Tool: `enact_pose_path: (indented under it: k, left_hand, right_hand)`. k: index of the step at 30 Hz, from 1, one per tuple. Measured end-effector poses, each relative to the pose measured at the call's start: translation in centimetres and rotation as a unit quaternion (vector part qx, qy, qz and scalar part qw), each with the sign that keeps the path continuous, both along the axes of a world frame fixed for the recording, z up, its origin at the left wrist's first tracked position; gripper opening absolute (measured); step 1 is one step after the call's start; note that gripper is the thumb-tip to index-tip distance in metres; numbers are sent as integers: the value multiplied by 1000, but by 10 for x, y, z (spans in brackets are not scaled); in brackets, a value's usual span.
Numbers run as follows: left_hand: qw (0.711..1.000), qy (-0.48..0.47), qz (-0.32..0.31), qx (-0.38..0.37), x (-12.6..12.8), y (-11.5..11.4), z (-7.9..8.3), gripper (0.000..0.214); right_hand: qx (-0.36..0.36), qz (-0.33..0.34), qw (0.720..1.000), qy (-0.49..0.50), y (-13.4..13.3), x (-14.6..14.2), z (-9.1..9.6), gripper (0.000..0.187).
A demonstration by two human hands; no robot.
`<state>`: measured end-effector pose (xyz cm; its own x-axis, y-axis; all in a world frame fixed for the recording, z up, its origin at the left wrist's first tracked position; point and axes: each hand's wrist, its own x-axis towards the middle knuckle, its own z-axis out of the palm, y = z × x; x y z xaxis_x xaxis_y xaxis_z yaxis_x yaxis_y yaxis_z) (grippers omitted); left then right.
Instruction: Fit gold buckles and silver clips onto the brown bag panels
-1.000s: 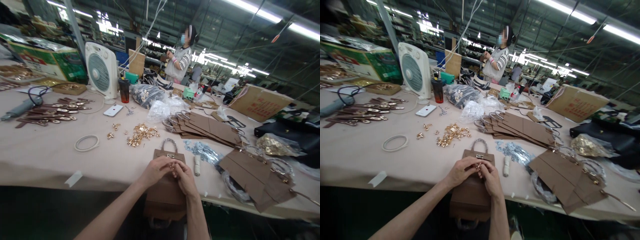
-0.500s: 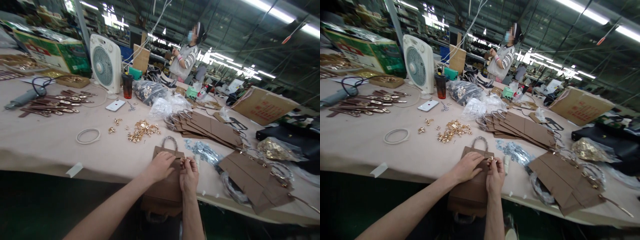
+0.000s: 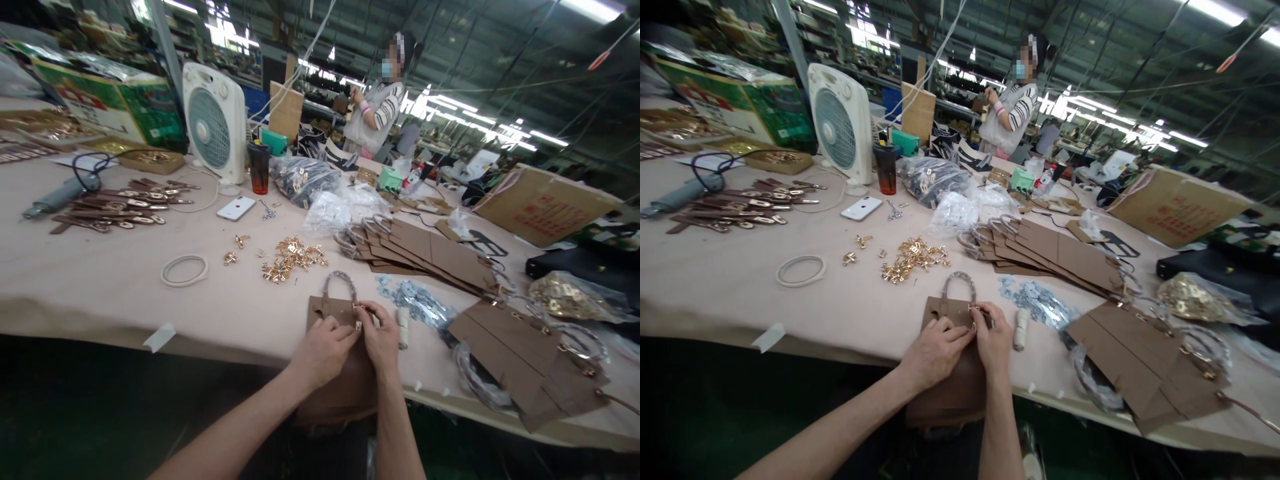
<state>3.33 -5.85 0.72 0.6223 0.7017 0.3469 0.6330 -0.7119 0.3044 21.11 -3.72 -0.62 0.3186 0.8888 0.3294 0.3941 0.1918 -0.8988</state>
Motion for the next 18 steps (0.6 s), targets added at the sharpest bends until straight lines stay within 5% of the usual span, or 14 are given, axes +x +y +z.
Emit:
enact_pose_path:
  k: [7,18]
  left_hand:
    - [1000,-4,2,-1,0,-1,-1,26]
    - [1000,1,0,-4,-1,0,1,21]
  right_hand:
    - [-63,48,993,-88,12,8,-6,27]
    - [-34,41,991,-125,17,2,-5,27]
